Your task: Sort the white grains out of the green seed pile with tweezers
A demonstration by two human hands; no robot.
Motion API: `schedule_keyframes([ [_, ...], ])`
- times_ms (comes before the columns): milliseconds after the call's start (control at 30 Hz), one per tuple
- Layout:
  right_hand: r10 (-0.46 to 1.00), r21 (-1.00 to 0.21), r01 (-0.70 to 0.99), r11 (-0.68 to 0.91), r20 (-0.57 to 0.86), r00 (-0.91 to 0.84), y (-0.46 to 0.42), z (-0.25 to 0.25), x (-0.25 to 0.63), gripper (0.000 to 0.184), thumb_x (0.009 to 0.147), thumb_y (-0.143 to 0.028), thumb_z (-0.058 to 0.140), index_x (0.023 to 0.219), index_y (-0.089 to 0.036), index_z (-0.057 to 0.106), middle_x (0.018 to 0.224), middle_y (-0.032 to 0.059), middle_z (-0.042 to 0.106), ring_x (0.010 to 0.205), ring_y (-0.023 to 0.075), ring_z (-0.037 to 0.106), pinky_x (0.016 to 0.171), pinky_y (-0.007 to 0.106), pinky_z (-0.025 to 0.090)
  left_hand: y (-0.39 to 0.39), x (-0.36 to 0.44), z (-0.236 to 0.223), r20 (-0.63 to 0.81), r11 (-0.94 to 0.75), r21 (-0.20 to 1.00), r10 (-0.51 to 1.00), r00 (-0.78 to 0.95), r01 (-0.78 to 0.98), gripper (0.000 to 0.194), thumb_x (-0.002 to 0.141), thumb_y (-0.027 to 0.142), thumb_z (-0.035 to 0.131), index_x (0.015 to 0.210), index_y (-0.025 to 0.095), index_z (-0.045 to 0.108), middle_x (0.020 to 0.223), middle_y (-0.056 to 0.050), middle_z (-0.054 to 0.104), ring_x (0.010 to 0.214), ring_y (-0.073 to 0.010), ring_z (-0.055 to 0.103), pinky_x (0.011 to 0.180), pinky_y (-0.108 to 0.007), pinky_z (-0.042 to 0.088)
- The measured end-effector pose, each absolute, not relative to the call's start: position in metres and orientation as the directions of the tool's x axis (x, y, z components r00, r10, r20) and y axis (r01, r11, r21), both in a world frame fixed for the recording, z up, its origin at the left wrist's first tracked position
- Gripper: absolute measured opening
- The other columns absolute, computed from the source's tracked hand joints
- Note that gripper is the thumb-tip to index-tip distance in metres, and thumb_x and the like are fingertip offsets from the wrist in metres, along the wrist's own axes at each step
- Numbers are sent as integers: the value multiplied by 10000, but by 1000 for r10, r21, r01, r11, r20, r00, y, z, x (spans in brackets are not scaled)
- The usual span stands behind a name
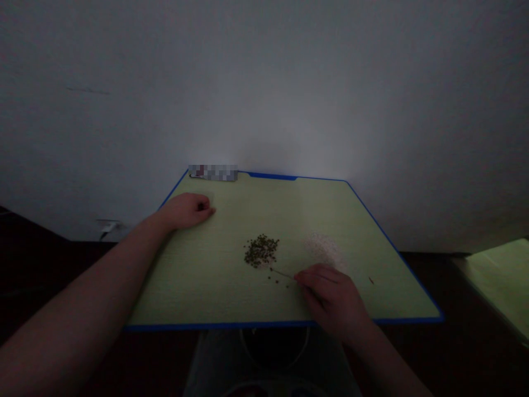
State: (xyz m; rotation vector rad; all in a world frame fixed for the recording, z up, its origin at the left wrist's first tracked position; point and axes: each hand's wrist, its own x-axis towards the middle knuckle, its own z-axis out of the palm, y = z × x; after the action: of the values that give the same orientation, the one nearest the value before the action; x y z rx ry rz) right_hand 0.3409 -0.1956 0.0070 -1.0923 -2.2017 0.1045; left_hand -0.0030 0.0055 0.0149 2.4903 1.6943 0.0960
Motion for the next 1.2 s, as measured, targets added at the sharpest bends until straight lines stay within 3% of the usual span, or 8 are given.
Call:
schedule_keyframes([
  [267,728,-261,736,625,534,-429,-200,5,333,220,875,-101,493,954,-158,690,837,74,740,732,204,670,659,342,572,4,-1,17,-39,-356,146,930,365,923,380,809,520,420,706,187,572,667,-42,590,624,-162,503,598,-297,319],
  [533,721,-101,802,589,514,-465,-207,0,321,248,861,-114,490,958,-155,715,857,87,752,740,221,669,675,353,580,4,-2,15,-36,-356,165,930,367,920,371,802,526,423,692,194,546,657,-37,578,608,-159,490,590,-296,320],
  [800,760,-87,882,464,550,-345,-200,-2,341,251,871,-118,483,941,-158,720,846,91,744,743,222,676,662,353,572,5,-3,17,-34,-363,140,928,371,921,392,811,532,412,707,189,570,676,-45,598,617,-163,498,592,-299,319],
  [1000,764,-173,863,474,568,-305,-193,4,342,224,880,-129,502,936,-160,716,856,81,744,767,210,684,721,346,574,5,-4,16,-32,-362,130,929,369,923,401,816,537,407,715,191,583,677,-45,600,623,-165,510,601,-300,326],
  [1200,789,-174,906,386,571,-227,-176,6,342,241,886,-156,485,935,-170,720,874,86,751,781,225,698,721,367,574,5,-5,15,-30,-367,144,927,375,919,399,815,542,413,707,191,569,684,-47,604,624,-163,509,596,-295,324],
])
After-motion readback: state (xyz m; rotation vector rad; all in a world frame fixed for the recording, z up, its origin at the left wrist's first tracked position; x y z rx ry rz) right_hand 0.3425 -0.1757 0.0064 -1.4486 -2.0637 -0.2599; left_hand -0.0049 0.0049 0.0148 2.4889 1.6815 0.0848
